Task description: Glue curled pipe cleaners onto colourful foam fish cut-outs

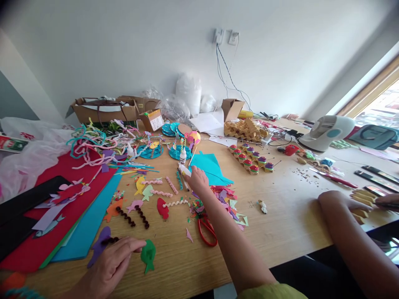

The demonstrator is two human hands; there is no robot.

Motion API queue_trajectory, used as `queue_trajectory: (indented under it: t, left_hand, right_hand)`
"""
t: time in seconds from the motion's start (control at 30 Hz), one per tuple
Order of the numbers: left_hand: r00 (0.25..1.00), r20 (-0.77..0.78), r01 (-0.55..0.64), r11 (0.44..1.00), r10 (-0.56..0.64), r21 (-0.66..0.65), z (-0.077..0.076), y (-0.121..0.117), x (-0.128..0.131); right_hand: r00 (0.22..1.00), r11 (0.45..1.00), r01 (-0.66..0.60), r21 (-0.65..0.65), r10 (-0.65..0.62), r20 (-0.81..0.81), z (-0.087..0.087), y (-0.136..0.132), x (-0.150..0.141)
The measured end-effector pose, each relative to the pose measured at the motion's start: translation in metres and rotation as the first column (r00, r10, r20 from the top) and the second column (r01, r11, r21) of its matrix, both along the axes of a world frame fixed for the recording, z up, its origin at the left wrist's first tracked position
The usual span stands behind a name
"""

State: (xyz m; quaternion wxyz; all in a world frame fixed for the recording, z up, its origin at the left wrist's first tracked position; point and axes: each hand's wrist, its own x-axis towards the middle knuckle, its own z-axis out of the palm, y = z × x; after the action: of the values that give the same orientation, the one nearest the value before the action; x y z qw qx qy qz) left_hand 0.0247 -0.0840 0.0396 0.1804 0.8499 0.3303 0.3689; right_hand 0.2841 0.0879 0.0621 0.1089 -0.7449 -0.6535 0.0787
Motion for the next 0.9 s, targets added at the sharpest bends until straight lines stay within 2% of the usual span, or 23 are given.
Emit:
queue_trajectory:
  t: [0.17, 0.33, 0.57, 0.67, 0.7, 0.73, 0.77, 0.8, 0.83, 0.9]
  left_hand:
    - [1.0, -0.017, 0.025, 0.999, -0.025, 0.024, -0.009, 0.006, -0.006]
    - [1.0, -0.021, 0.021, 0.999, -0.02, 0.027, -0.015, 0.008, -0.009]
    - [0.997, 0.061, -0.038, 0.998, 0.041, -0.046, -0.002, 0.009, -0.009]
    - [0.982, 0.142, -0.096, 0.978, 0.124, -0.185, 0.004, 0.012, -0.008]
    - [0.973, 0.171, -0.105, 0.96, 0.153, -0.261, 0.006, 0.014, -0.007]
    - [0.962, 0.205, -0.103, 0.933, 0.182, -0.346, 0.008, 0.015, -0.007]
    - [0.947, 0.243, -0.086, 0.896, 0.208, -0.435, 0.011, 0.017, -0.005]
    - [0.93, 0.284, -0.054, 0.852, 0.233, -0.522, 0.013, 0.019, -0.004]
    - [0.911, 0.324, -0.013, 0.803, 0.256, -0.596, 0.016, 0.021, -0.002]
    - [0.871, 0.388, 0.066, 0.711, 0.302, -0.7, 0.023, 0.023, 0.004]
  right_hand:
    - [1.0, 0.999, -0.006, -0.038, 0.007, 0.022, -0.013, 0.02, -0.006]
    - [1.0, 1.0, -0.003, -0.009, 0.003, 0.002, -0.018, 0.022, -0.008]
    - [0.983, 0.994, -0.042, 0.104, 0.06, -0.173, 0.002, -0.006, -0.003]
    - [0.941, 0.986, -0.094, 0.139, 0.134, -0.312, 0.014, -0.032, -0.002]
    - [0.906, 0.982, -0.118, 0.148, 0.167, -0.389, 0.018, -0.042, -0.003]
    - [0.785, 0.977, -0.143, 0.16, 0.21, -0.583, 0.021, -0.053, -0.004]
    - [0.624, 0.972, -0.167, 0.163, 0.232, -0.746, 0.024, -0.064, -0.005]
    - [0.478, 0.969, -0.198, 0.148, 0.228, -0.848, 0.027, -0.075, -0.008]
    - [0.366, 0.967, -0.218, 0.129, 0.203, -0.908, 0.029, -0.085, -0.01]
    - [0.194, 0.968, -0.242, 0.061, 0.11, -0.975, 0.03, -0.104, -0.015]
